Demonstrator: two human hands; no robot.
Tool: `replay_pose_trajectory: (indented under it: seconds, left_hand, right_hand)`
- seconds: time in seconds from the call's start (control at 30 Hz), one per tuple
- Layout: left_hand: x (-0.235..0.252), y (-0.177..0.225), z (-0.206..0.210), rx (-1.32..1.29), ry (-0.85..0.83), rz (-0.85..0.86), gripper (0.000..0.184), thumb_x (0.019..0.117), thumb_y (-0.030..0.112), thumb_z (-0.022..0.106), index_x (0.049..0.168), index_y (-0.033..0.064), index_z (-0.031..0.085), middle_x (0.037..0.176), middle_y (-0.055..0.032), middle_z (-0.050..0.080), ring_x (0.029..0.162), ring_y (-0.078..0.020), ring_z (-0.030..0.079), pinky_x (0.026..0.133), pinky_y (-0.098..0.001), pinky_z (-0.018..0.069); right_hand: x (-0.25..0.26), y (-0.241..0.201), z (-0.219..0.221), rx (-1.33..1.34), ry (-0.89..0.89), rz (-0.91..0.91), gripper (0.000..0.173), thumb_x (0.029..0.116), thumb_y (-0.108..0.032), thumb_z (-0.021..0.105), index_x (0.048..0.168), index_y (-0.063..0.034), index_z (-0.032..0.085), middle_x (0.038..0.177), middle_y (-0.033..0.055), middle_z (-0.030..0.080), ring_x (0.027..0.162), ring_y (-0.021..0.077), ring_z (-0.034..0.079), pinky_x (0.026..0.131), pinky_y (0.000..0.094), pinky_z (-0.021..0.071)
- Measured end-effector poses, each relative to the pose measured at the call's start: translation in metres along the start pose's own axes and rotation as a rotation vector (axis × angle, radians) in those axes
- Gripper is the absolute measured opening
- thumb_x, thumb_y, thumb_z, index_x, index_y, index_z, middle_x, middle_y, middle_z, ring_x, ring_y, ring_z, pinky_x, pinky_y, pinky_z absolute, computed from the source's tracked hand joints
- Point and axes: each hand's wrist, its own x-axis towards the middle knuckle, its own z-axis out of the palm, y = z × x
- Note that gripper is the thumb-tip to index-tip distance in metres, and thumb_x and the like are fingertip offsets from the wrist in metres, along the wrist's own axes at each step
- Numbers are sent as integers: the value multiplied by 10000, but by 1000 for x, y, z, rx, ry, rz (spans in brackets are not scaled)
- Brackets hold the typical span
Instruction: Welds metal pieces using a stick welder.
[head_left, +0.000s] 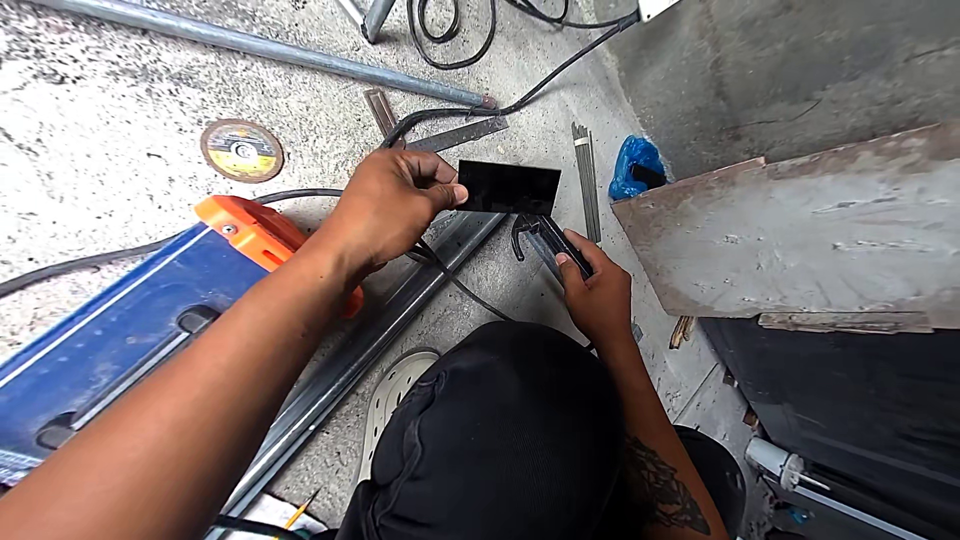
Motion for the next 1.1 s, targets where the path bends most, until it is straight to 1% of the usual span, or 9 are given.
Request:
replay_pose_trajectory:
  seconds: [0.13,0.2,0.43,0.57,0.63,0.77,0.87,0.97,1.1]
  left_hand:
    - [0,-1,2,38,-138,15,91,961,213,738,882,175,766,749,43,704,665,-60,628,629,-302,514]
    - [0,-1,2,60,-165,11,95,961,224,739,883,178,768,747,46,706,660,-60,628,621,-297,511]
    - [0,-1,2,56,-160,15,85,959,217,741,891,178,776,750,47,714,666,-54,637,630,-294,521]
    - [0,-1,2,60,-160,5,94,959,218,741,880,180,774,737,48,709,651,-54,632,616,-295,516]
    - [0,-1,1,57,-154,-8,91,956,223,745,880,183,775,732,50,707,649,-58,629,611,-298,512]
    - [1,-1,1,67,-159,-12,94,957,233,745,880,188,775,741,50,712,659,-57,638,622,-308,522]
    - [-1,0,2,68,-157,-5,85,965,220,734,901,179,773,742,41,699,658,-72,622,625,-334,511]
    - [-1,-2,1,58,-165,24,83,964,221,735,904,178,774,749,44,703,656,-71,619,628,-330,511]
    - [-1,-1,2,57,-165,23,72,962,212,735,917,174,775,763,40,712,663,-69,630,631,-326,521]
  right_hand:
    - [0,0,1,-1,5,-3,388,1022,-279,588,1382,-153,662,1169,70,741,978,177,714,856,429,575]
    - [0,1,1,-1,4,-8,386,1022,-279,588,1380,-156,661,1170,66,740,974,173,714,852,430,577]
    - [-1,0,0,-21,-3,-17,386,1026,-285,577,1383,-162,660,1176,70,737,966,187,714,842,447,576]
    - [-1,-2,0,-65,-21,-3,393,1028,-302,573,1397,-192,650,1076,71,738,880,201,699,772,461,569]
    - [-1,-2,0,-70,-24,0,394,1028,-300,575,1402,-199,647,1071,69,738,867,198,697,764,458,569]
    - [-2,-1,1,-34,-3,3,383,1022,-280,586,1388,-190,658,1112,56,743,875,169,705,776,429,579]
    - [-3,1,1,9,29,-9,372,1015,-262,588,1365,-164,670,1045,82,746,803,188,696,716,453,570]
    - [-4,3,-1,32,49,-18,389,1015,-261,583,1383,-157,657,1172,78,736,938,188,713,815,456,578]
    - [-4,4,-3,37,35,7,384,1015,-262,595,1375,-147,660,1184,78,732,980,195,713,851,469,578]
